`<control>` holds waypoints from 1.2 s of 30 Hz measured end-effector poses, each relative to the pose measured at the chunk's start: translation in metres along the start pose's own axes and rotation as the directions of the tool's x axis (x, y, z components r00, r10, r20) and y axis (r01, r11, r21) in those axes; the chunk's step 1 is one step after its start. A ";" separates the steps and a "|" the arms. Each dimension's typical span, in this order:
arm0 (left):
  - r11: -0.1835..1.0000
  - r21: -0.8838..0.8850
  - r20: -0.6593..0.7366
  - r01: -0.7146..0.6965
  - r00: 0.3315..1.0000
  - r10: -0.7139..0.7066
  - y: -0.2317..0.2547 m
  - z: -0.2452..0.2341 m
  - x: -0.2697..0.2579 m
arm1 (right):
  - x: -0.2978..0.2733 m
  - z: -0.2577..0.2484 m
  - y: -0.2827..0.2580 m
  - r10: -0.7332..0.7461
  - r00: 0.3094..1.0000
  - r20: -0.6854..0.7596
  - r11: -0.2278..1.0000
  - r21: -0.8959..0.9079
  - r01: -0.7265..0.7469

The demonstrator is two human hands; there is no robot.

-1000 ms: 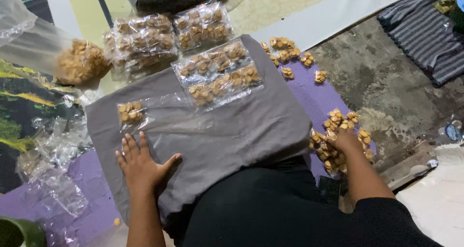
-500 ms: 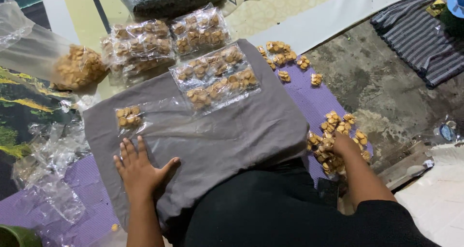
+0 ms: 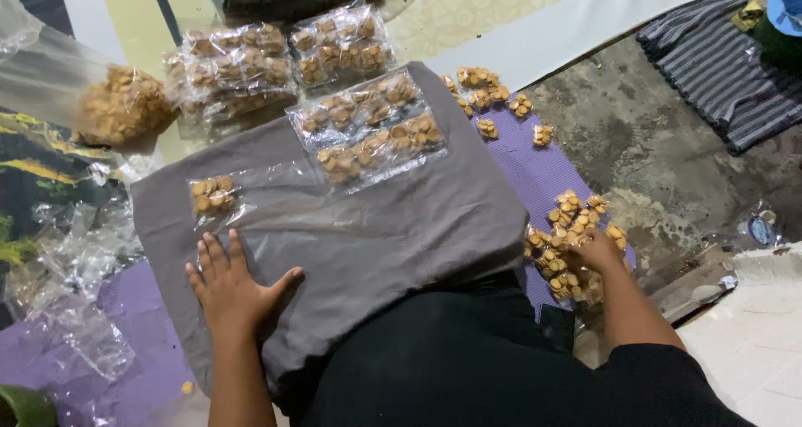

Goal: Packaging small snacks into plastic bags

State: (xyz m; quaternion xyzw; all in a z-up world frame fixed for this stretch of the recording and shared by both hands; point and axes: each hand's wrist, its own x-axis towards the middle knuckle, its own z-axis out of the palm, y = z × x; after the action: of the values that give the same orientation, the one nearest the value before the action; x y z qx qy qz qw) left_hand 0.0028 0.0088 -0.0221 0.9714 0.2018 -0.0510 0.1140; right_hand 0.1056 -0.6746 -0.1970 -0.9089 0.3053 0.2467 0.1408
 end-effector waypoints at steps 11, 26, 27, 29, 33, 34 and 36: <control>1.000 0.005 -0.038 -0.023 0.999 0.023 -0.003 0.003 0.004 | -0.005 -0.044 -0.026 0.037 0.998 -0.049 0.379 0.925 0.032; 0.948 0.053 -0.464 -0.312 0.833 0.300 -0.040 0.031 0.000 | -0.094 -0.079 -0.174 -0.334 0.937 -0.100 -0.082 0.994 0.077; 0.907 0.129 -0.613 -0.402 0.686 0.391 -0.022 0.012 -0.007 | -0.099 -0.075 -0.177 -0.400 0.911 -0.096 -0.063 0.995 0.077; 0.854 0.212 -0.735 -0.475 0.498 0.459 0.023 -0.014 -0.010 | -0.113 -0.073 -0.195 -0.466 0.879 -0.100 -0.045 0.995 0.089; 0.788 0.103 -0.650 -0.607 0.559 0.515 0.093 -0.006 -0.029 | -0.139 -0.019 -0.227 -0.589 0.762 -0.270 0.000 0.943 0.334; 0.751 0.136 -0.604 -0.646 0.547 0.579 0.110 0.006 -0.023 | -0.134 -0.004 -0.235 -0.631 0.653 -0.420 -0.064 0.866 0.495; 0.739 0.096 -0.504 -0.667 0.608 0.613 0.134 0.025 -0.026 | -0.140 0.006 -0.234 -0.671 0.632 -0.388 0.052 0.826 0.562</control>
State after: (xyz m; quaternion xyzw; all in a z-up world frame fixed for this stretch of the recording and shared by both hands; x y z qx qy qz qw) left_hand 0.0322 -0.1265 -0.0152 0.9493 -0.1342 0.2592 0.1169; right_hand 0.1526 -0.4237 -0.1023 -0.6992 -0.0397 -0.0009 0.7138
